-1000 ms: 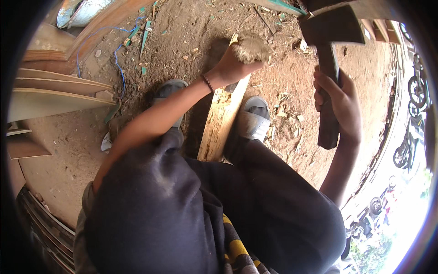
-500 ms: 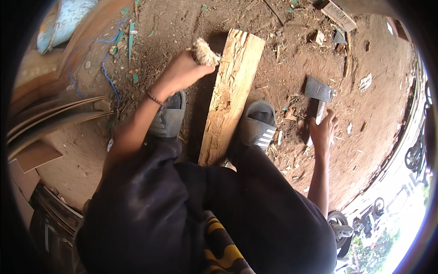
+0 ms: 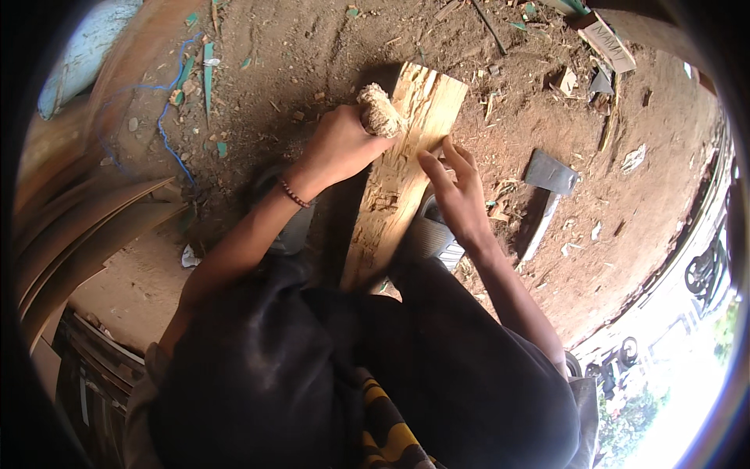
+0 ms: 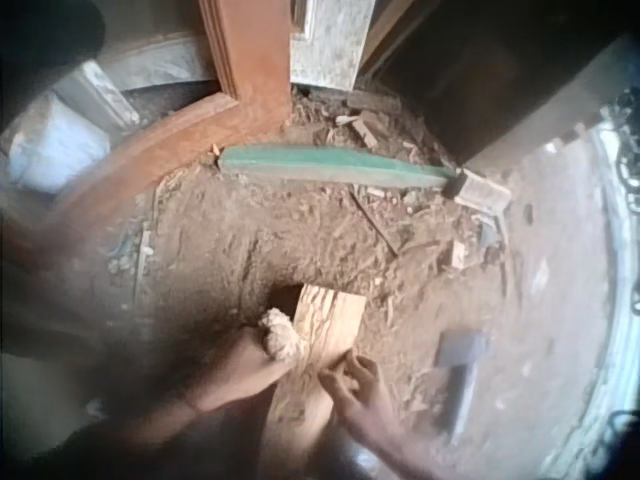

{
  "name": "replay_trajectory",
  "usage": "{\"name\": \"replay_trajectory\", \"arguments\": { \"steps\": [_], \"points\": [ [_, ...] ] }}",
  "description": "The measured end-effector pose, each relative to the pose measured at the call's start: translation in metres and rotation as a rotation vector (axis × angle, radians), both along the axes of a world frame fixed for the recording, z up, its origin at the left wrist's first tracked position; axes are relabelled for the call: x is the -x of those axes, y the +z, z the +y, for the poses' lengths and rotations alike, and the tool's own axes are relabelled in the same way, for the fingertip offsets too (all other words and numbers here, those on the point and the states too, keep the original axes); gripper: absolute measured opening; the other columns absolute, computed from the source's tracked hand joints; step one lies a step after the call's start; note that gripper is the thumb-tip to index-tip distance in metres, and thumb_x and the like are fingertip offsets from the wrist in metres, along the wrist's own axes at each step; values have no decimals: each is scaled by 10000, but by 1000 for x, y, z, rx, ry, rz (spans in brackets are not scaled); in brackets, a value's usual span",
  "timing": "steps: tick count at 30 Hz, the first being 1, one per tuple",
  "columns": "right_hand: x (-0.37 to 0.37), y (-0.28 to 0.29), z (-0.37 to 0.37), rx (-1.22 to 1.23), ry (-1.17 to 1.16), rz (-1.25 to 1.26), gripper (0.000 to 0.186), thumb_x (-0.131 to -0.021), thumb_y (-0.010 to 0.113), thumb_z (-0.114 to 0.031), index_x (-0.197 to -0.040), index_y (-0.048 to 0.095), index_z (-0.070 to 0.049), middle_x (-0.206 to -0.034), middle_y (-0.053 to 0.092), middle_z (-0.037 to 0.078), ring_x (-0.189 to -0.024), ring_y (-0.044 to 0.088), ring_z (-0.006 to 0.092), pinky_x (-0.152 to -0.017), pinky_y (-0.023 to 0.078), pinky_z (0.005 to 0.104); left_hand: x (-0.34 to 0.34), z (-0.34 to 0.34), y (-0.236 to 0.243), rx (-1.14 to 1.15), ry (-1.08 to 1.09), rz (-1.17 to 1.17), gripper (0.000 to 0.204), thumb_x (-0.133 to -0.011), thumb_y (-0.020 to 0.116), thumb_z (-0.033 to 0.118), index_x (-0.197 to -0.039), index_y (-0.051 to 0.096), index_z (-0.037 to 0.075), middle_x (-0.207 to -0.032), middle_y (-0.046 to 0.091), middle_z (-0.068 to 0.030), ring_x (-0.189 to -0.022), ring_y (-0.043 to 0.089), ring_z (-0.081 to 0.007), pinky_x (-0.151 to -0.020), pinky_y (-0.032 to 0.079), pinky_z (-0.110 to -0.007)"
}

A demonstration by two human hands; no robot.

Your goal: The person uses a small axe to repeatedly strike and chip away at a piece of wood placed on the ground. They periodically remove wood chips by hand and continue carving the same area.

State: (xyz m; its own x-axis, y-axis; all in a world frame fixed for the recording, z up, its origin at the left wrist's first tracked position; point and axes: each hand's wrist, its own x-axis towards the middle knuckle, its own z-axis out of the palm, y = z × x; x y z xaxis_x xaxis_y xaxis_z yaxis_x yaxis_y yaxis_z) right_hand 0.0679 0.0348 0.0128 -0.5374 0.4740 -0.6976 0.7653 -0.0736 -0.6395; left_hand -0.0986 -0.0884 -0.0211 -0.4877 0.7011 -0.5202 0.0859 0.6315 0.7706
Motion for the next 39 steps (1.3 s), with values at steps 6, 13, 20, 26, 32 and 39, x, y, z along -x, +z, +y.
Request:
{"name": "replay_trajectory", "arguments": {
  "steps": [6, 13, 20, 26, 32, 39],
  "points": [
    [9, 0, -8, 133, -211, 58, 805, -863, 645, -398, -1399, 383, 143, -1411, 391, 295, -1299, 444, 349, -1045, 401, 373, -3, 8, -1, -222, 99, 111, 272, -854, 733, 257, -944, 686, 6, -843, 708, -69, -772, 648, -156, -707, 507, -328],
    [20, -4, 31, 132, 69, 114, 768, -862, 658, -390, -1417, 397, 73, -1355, 497, 290, -1242, 517, 333, -1017, 436, 418, 19, 17, -1, 48, 386, -334, 337, -814, 771, 347, -912, 700, 32, -698, 645, -6, -538, 563, -87, -486, 450, -274],
    [27, -21, 298, -1510, 416, -21, 741, -825, 754, -364, -1451, 418, -154, -1271, 605, 166, -1112, 620, 300, -924, 517, 436, 71, 28, 25, -26, 95, 428, 339, -823, 771, 312, -1000, 716, 28, -993, 732, -138, -928, 709, -223, -839, 550, -352],
    [12, -51, 394, -1434, 693, -188, 716, -837, 733, -404, -1450, 411, -223, -1365, 524, 141, -1282, 467, 366, -1053, 402, 497, 141, 128, 9, -174, -358, 952, 260, -740, 711, 175, -817, 657, -68, -769, 639, -307, -763, 669, -434, -654, 537, -484],
    [12, -47, 401, -1263, 684, -203, 509, -869, 714, -214, -1296, 454, -117, -1203, 619, 173, -1133, 564, 385, -934, 454, 489, 166, 169, -20, -214, -514, 929, 197, -773, 690, 198, -812, 694, 4, -735, 655, -271, -741, 684, -413, -652, 550, -491],
    [-8, -36, 422, -1622, 696, -110, 311, -1002, 507, -368, -1272, 595, -241, -1342, 593, -9, -1227, 554, 246, -1021, 487, 444, 194, 184, -38, -128, -551, 1087, 219, -781, 687, 227, -816, 704, 11, -736, 659, -269, -737, 686, -408, -657, 554, -477]
  ]
}}
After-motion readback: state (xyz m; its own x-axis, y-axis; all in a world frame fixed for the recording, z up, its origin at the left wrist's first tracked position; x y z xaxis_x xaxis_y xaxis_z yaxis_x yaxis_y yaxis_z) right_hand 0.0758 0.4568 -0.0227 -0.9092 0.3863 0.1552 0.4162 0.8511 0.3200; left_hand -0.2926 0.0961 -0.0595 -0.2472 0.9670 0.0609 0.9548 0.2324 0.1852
